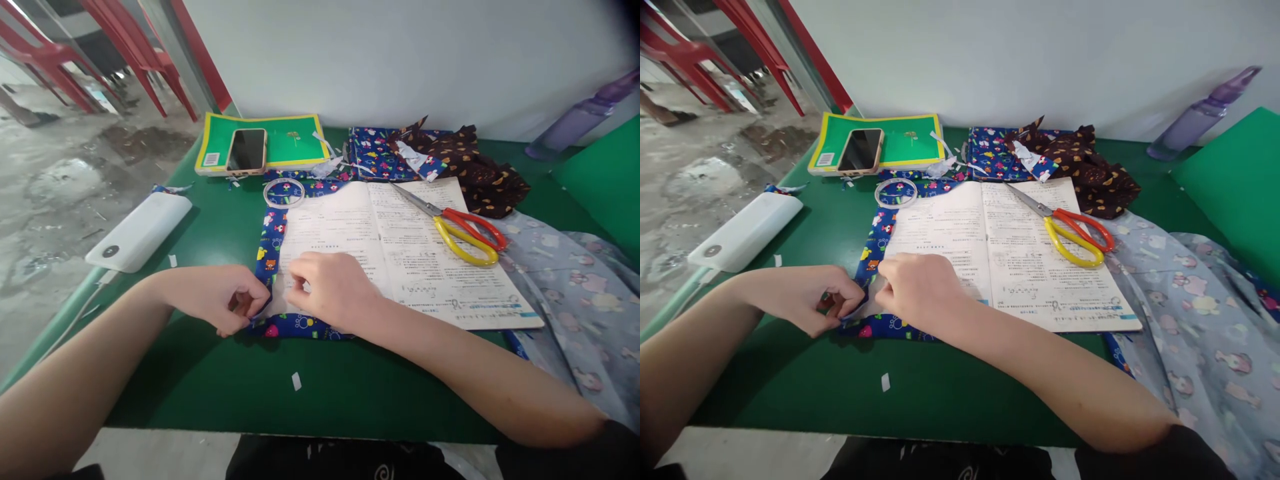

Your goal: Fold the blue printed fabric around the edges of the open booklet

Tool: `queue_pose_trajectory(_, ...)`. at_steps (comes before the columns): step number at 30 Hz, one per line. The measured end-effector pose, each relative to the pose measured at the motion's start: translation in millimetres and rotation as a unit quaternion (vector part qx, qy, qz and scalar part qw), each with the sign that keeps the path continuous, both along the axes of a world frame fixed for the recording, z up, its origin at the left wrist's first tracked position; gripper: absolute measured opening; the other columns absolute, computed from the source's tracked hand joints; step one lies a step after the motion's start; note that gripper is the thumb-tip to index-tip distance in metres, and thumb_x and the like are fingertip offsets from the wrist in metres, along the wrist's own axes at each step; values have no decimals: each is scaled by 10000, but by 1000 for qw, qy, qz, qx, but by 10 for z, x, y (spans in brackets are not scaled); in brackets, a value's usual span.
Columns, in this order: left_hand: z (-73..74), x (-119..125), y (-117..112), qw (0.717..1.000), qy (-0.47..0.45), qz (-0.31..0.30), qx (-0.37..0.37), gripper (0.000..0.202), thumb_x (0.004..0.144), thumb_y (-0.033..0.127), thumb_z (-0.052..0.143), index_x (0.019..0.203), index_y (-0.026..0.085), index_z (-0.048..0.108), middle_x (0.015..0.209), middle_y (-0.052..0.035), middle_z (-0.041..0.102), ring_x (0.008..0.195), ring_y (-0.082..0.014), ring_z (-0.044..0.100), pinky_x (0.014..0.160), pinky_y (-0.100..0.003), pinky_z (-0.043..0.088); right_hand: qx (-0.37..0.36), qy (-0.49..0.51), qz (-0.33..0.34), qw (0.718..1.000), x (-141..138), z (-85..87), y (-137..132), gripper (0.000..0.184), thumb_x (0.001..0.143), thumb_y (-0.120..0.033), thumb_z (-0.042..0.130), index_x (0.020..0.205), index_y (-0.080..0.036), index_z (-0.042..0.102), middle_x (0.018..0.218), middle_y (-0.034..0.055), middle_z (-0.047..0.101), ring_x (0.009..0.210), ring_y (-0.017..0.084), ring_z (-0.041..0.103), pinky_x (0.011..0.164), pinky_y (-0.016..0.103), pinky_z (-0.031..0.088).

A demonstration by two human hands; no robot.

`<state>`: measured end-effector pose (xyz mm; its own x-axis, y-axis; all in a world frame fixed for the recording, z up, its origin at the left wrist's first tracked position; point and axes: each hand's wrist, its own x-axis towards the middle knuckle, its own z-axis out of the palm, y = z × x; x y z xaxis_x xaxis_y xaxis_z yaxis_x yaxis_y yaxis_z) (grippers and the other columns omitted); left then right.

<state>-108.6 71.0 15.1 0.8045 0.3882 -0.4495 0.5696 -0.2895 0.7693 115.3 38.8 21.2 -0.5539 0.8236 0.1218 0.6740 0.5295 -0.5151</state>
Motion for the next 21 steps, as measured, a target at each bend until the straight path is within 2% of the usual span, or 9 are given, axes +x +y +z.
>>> queue_pose_trajectory(3, 21, 14, 5, 992, 41, -4, -117, 118, 691, 92, 517, 659, 205, 517, 540, 38, 623, 501, -135, 605, 471, -210, 405, 31, -36, -27, 999, 98, 84, 95, 120, 749, -201, 478, 631, -185, 481, 674, -10, 562, 559, 97, 383, 514, 279, 223)
queue_pose_trajectory(5, 39, 18, 8, 987, 51, 5, -150, 88, 748, 132, 534, 695, 203, 535, 555, 30, 652, 522, -141, 630, 506, -215, 436, 56, -66, -58, 995, 199, 153, 201, 121, 760, -207, 475, 647, -183, 512, 682, 0, 578, 563, 101, 402, 514, 280, 223)
queue_pose_trajectory(7, 51, 11, 12, 986, 57, -3, -156, 20, 778, 196, 582, 759, 193, 587, 605, 9, 690, 568, -148, 653, 531, -216, 452, 83, -94, -110, 986, 317, 210, 331, 117, 763, -219, 482, 672, -180, 544, 682, 13, 590, 576, 111, 435, 514, 282, 227)
queue_pose_trajectory(10, 62, -16, 22, 987, 61, -19, -149, 161, 754, 273, 671, 875, 170, 649, 690, -23, 721, 618, -154, 665, 527, -207, 450, 109, -137, -196, 965, 506, 243, 544, 135, 760, -256, 499, 691, -175, 582, 644, 31, 587, 592, 141, 485, 515, 287, 241)
queue_pose_trajectory(14, 84, -35, 41, 987, 28, 33, -154, 141, 788, 281, 643, 739, 156, 603, 574, 18, 654, 497, -105, 595, 457, -177, 408, 127, -191, -286, 930, 814, 211, 806, 203, 790, -293, 492, 741, -162, 639, 653, 69, 614, 657, 213, 575, 553, 321, 337)
queue_pose_trajectory(16, 97, -22, 51, 990, -24, 74, -116, 205, 842, 276, 582, 680, 154, 551, 522, 38, 600, 459, -75, 537, 451, -168, 390, 141, -205, -332, 910, 1000, 183, 906, 220, 809, -259, 482, 832, -144, 669, 748, 109, 659, 751, 255, 612, 609, 362, 394)
queue_pose_trajectory(18, 103, 4, 58, 986, -89, 124, -60, 236, 884, 273, 528, 683, 149, 535, 537, 37, 581, 467, -59, 495, 471, -171, 391, 161, -208, -355, 897, 1167, 156, 968, 302, 845, -178, 420, 1024, -113, 655, 965, 169, 675, 940, 293, 608, 714, 411, 427)
queue_pose_trajectory(19, 101, 19, 62, 981, -117, 153, -32, 238, 897, 267, 508, 694, 145, 537, 560, 32, 582, 483, -57, 486, 484, -176, 396, 182, -211, -345, 896, 1225, 147, 983, 366, 858, -141, 384, 1145, -99, 607, 1150, 201, 621, 1088, 316, 554, 789, 440, 420)
queue_pose_trajectory(21, 84, 45, 72, 966, -157, 204, 22, 245, 909, 249, 487, 698, 138, 541, 585, 25, 576, 515, -58, 485, 506, -184, 397, 218, -222, -321, 894, 1260, 148, 974, 451, 871, -111, 356, 1301, -79, 490, 1431, 229, 384, 1313, 358, 346, 927, 519, 348)
